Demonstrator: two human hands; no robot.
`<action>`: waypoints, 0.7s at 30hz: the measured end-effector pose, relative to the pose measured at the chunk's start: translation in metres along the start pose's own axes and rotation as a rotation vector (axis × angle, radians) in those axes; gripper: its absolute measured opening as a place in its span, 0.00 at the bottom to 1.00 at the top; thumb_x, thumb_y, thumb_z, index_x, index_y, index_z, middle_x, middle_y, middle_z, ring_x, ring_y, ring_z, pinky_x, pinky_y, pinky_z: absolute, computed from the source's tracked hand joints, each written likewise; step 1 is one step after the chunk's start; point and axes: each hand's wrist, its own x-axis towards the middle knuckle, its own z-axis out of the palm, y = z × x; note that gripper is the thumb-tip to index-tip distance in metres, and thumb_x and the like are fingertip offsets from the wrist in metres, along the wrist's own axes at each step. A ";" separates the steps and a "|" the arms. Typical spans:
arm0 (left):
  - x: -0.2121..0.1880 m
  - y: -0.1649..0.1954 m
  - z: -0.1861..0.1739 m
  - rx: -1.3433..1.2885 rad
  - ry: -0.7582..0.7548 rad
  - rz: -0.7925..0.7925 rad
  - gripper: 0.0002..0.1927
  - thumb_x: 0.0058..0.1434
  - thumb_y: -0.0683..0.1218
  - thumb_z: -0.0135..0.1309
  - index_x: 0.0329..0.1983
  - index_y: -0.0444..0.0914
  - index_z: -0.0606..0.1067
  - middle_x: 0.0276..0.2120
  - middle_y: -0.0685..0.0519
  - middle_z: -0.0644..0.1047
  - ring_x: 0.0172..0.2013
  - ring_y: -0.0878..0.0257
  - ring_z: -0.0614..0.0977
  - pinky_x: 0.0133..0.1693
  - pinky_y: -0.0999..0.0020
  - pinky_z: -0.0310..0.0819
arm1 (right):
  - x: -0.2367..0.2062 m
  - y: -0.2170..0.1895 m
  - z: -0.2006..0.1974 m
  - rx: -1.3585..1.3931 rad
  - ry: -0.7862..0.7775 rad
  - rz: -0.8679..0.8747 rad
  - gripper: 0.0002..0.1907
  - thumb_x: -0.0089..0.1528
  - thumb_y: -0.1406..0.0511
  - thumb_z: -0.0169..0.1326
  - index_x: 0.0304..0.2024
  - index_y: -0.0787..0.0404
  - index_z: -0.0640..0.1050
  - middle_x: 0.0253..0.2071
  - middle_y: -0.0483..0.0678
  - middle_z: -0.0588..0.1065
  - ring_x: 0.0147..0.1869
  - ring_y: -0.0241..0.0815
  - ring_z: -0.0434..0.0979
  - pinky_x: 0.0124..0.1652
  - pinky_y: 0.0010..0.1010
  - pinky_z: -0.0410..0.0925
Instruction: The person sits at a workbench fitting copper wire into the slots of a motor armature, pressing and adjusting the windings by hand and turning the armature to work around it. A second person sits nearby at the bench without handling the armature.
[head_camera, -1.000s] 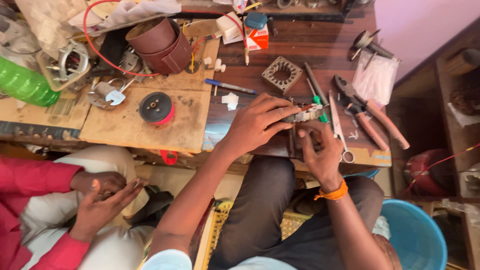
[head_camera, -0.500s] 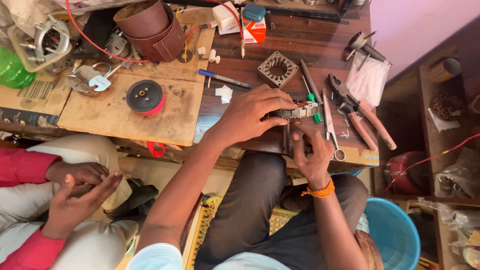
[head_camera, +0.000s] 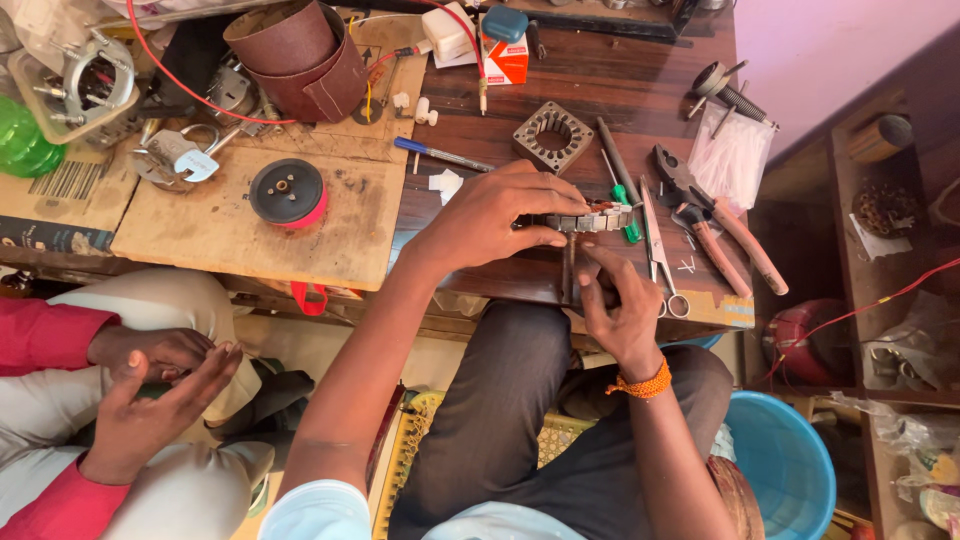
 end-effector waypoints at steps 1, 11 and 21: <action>-0.001 0.001 0.000 0.008 0.014 0.004 0.20 0.56 0.48 0.67 0.53 0.43 0.81 0.52 0.61 0.81 0.46 0.57 0.79 0.51 0.60 0.76 | 0.000 -0.001 -0.001 0.009 -0.007 0.010 0.17 0.63 0.72 0.60 0.55 0.62 0.77 0.21 0.44 0.65 0.22 0.33 0.62 0.25 0.26 0.59; -0.006 0.026 0.030 0.186 0.341 -0.059 0.17 0.57 0.50 0.69 0.49 0.44 0.80 0.48 0.59 0.81 0.45 0.58 0.80 0.49 0.63 0.77 | 0.003 -0.003 -0.001 0.023 -0.025 0.011 0.15 0.63 0.71 0.59 0.53 0.63 0.77 0.21 0.46 0.68 0.21 0.35 0.64 0.25 0.27 0.60; -0.014 0.027 0.045 0.330 0.449 -0.026 0.17 0.58 0.46 0.67 0.49 0.42 0.79 0.47 0.59 0.82 0.43 0.58 0.80 0.47 0.62 0.75 | -0.001 -0.007 0.000 0.089 -0.020 0.119 0.14 0.63 0.72 0.59 0.52 0.63 0.77 0.19 0.46 0.66 0.20 0.33 0.60 0.24 0.27 0.57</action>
